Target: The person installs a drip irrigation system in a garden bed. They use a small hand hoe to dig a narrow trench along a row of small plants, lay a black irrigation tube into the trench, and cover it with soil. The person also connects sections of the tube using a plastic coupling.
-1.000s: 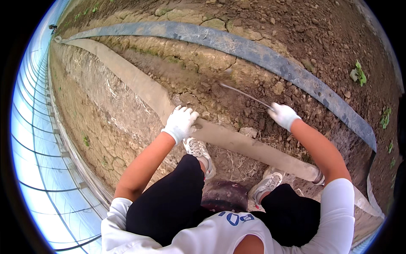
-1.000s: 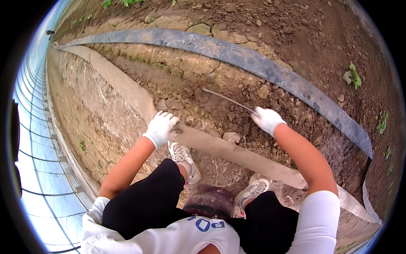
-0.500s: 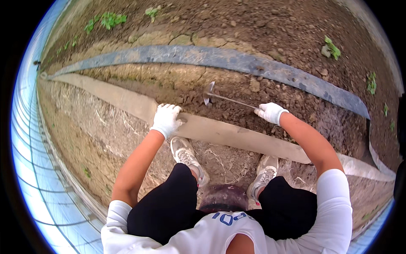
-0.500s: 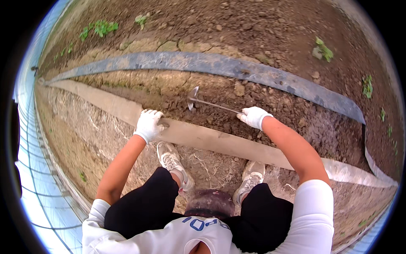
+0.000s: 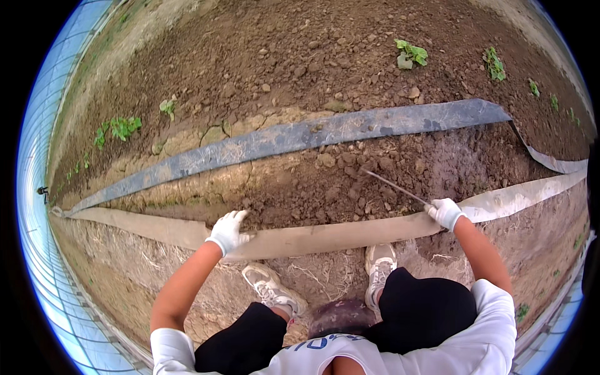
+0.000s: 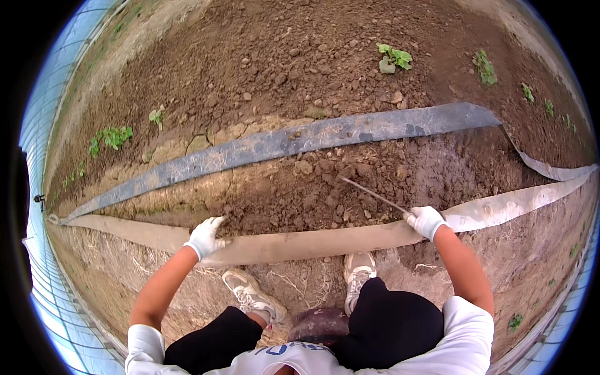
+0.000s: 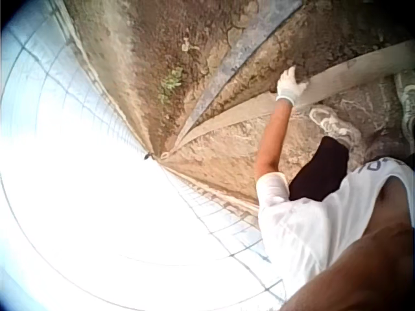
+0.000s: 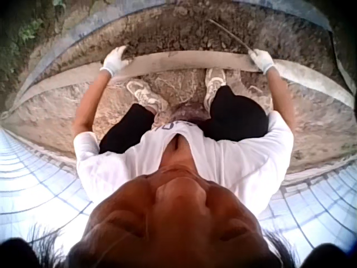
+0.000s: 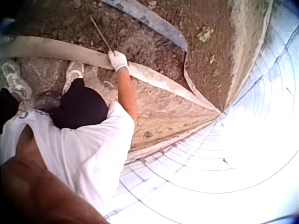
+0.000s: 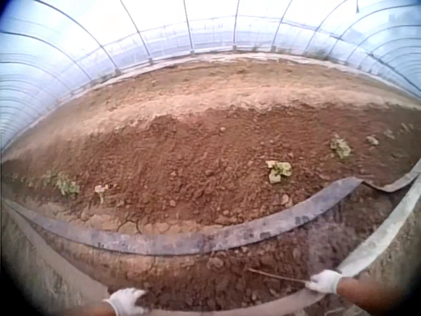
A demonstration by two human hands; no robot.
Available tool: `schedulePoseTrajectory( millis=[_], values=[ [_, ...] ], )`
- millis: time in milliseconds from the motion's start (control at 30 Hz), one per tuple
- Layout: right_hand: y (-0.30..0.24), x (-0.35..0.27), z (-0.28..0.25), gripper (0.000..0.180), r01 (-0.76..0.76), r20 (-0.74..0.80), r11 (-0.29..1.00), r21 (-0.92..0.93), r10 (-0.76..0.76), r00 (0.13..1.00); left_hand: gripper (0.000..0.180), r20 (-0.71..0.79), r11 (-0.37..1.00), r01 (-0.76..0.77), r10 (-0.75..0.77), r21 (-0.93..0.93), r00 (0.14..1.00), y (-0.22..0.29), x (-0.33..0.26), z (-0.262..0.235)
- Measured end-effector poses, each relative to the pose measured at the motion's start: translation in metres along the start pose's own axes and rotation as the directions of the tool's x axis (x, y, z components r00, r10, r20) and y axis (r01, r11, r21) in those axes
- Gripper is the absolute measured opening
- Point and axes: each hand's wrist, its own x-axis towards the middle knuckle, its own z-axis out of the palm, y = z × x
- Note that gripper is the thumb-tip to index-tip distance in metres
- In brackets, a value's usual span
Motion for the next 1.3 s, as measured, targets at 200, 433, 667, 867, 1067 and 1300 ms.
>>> schedulePoseTrajectory(
  millis=[200,433,667,867,1067,1300],
  values=[
    [-0.041,0.011,0.010,0.047,0.013,-0.007,0.996,0.093,-0.013,1.000,0.063,-0.178,0.937,-0.174,0.235,0.304,0.956,0.046,0.155,-0.007],
    [-0.014,-0.043,0.024,0.041,0.005,-0.029,0.990,0.142,-0.001,1.000,0.085,-0.085,0.981,0.098,-0.085,0.169,0.993,0.086,0.301,-0.027],
    [-0.005,-0.046,0.033,0.038,0.063,-0.081,0.976,0.207,-0.048,0.996,0.070,0.098,0.976,0.060,-0.082,0.208,0.992,0.098,0.299,-0.056],
    [-0.028,-0.037,0.030,0.045,0.090,-0.064,0.965,0.247,-0.077,0.995,0.029,-0.567,0.991,-0.128,0.085,-0.036,0.819,0.093,0.233,-0.126],
    [-0.056,-0.061,0.047,0.049,-0.053,0.091,0.966,0.254,0.031,0.995,0.028,-0.438,0.932,-0.342,0.262,-0.115,0.860,0.086,0.136,-0.200],
    [-0.123,0.000,0.034,0.038,-0.153,0.063,0.547,0.823,0.179,0.982,0.032,-0.194,0.961,-0.208,0.173,-0.180,0.966,0.117,0.031,-0.164]
  ],
)
